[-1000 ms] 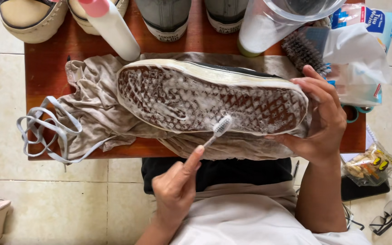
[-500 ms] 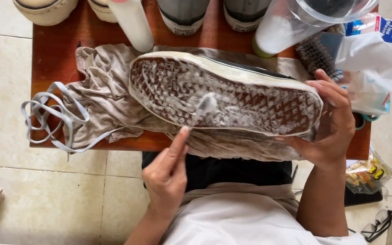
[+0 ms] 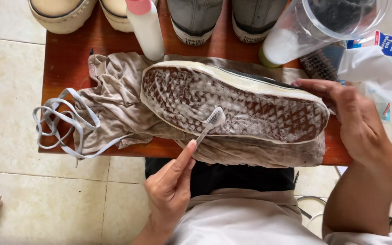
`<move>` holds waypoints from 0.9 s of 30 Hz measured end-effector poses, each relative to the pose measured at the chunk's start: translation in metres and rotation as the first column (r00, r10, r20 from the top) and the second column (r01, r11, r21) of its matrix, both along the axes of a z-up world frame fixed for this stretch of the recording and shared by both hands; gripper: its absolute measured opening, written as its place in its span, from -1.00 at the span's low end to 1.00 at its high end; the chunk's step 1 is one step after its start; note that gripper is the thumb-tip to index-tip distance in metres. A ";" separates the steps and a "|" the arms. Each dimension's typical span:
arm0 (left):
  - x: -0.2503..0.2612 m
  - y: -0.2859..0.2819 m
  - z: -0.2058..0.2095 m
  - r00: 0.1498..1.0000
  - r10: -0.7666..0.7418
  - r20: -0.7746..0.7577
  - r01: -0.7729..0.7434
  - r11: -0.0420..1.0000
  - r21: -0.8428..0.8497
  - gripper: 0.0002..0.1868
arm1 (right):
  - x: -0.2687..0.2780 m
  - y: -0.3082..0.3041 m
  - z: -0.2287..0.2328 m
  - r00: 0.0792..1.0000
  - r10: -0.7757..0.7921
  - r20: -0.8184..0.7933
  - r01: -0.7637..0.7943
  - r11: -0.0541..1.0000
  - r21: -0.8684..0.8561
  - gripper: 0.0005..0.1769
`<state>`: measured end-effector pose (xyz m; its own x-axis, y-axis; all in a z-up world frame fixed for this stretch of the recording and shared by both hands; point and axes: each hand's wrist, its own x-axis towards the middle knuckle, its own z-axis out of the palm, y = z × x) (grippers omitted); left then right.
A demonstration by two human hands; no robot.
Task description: The person cleans the sole and upper of a shoe using a toothbrush and a cleaning solution, then wipes the surfaces with a cloth.
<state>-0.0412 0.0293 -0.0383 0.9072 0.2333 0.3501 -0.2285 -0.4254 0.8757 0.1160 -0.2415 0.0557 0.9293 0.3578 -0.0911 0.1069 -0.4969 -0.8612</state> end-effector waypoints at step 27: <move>-0.003 0.034 -0.006 0.998 0.067 0.003 -0.067 0.998 0.013 -0.67 | 0.055 0.022 0.006 0.928 -0.089 -0.361 -0.119 0.849 -0.515 -0.59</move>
